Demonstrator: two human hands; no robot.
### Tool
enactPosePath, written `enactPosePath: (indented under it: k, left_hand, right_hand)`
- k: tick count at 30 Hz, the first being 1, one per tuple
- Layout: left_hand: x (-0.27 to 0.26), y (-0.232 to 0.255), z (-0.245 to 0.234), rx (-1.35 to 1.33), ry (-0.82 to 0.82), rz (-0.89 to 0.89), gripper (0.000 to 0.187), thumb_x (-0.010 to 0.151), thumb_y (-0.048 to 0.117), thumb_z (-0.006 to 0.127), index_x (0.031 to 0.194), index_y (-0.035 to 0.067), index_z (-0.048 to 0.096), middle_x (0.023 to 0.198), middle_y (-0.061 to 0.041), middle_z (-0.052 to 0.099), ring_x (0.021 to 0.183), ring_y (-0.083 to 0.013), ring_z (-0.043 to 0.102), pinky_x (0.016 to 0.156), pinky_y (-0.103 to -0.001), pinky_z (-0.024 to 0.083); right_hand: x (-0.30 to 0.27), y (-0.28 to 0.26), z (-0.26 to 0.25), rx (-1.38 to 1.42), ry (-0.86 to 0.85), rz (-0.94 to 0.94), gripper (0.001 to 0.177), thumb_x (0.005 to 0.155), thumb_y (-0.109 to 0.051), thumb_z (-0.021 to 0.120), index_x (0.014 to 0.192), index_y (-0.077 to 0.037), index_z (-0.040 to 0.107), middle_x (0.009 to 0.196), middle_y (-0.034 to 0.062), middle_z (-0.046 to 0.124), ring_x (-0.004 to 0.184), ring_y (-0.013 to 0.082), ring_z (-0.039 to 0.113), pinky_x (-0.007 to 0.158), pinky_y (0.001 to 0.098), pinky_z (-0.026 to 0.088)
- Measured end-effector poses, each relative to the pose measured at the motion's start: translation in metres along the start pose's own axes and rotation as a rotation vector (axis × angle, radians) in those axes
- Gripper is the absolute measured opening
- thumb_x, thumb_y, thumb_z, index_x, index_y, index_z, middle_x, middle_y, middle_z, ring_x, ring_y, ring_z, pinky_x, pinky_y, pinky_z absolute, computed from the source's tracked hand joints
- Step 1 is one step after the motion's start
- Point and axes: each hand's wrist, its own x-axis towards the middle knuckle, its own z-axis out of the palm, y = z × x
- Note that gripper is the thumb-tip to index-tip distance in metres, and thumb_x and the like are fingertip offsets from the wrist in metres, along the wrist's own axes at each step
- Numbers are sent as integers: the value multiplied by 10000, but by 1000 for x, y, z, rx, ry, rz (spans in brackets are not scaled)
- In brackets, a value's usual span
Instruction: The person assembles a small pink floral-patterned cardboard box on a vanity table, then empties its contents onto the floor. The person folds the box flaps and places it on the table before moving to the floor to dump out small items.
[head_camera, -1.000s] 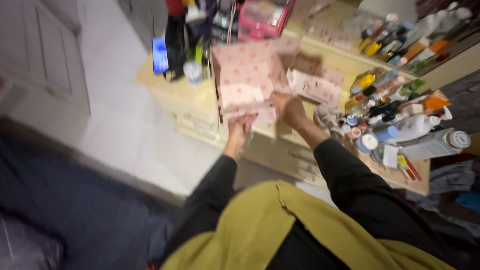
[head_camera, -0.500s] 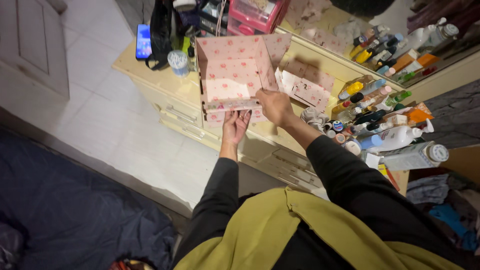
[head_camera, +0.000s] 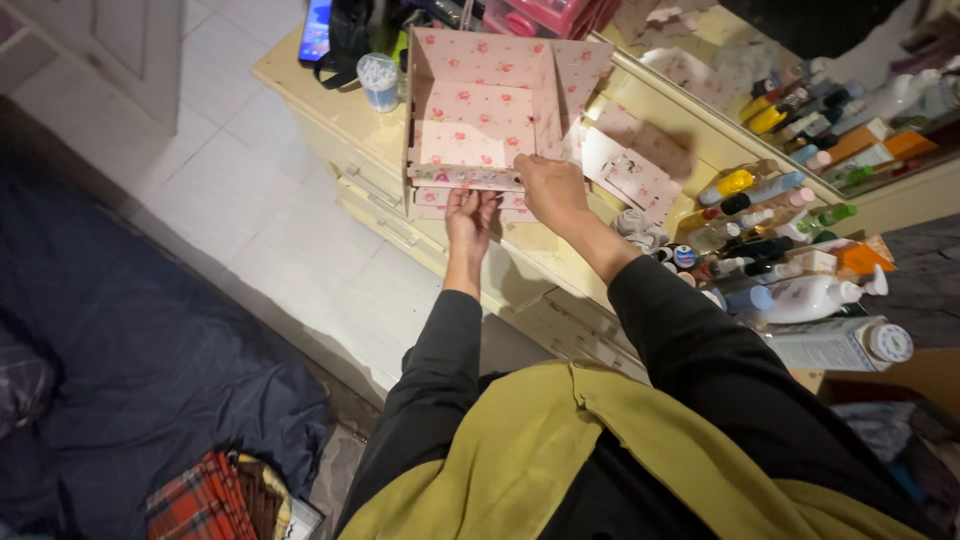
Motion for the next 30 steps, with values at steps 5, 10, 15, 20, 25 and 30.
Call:
enactPosePath:
  k: [5, 10, 15, 20, 25, 30]
  left_hand:
    - [-33, -11, 19, 139, 50, -54, 69, 1022, 34, 524, 1084, 50, 549, 968, -115, 682, 831, -244, 713, 770, -376, 630]
    - [-81, 48, 58, 932, 69, 274, 140, 905, 6, 666, 1040, 46, 669, 820, -32, 609, 677, -147, 593, 549, -292, 497]
    - [3, 133, 168, 1505, -297, 845, 116, 931, 130, 678, 964, 21, 656, 879, -159, 668, 749, -317, 672, 650, -396, 514]
    - [143, 106, 307, 1847, -360, 713, 167, 837, 266, 727, 835, 101, 749, 832, -163, 738, 812, -377, 706, 706, -478, 537]
    - [218, 60, 357, 2027, -316, 528, 147, 739, 230, 766, 866, 197, 831, 942, -156, 752, 919, -352, 727, 851, -443, 567]
    - [247, 58, 362, 2050, -300, 561, 133, 750, 172, 746, 869, 175, 805, 946, -168, 751, 911, -362, 734, 824, -459, 581]
  right_hand:
    - [-3, 5, 2, -4, 11, -10, 120, 830, -27, 664, 938, -76, 642, 808, 122, 685, 747, 357, 685, 639, 489, 520]
    - [-1, 6, -4, -66, 17, -63, 235, 731, -31, 678, 958, -90, 671, 801, 129, 692, 735, 345, 694, 638, 485, 531]
    - [-5, 1, -3, -85, 14, -25, 218, 761, -2, 641, 954, -96, 677, 807, 115, 699, 759, 319, 703, 663, 483, 541]
    - [-6, 0, -4, -28, -8, 33, 190, 767, -15, 634, 937, -93, 669, 845, 129, 693, 817, 320, 700, 640, 445, 549]
    - [-3, 3, 2, -95, -29, 46, 205, 722, -101, 686, 921, -88, 639, 856, 105, 698, 872, 298, 712, 676, 435, 566]
    - [3, 3, 3, -155, -166, 141, 181, 897, -154, 727, 1054, -124, 641, 937, 76, 703, 877, 280, 713, 695, 416, 574]
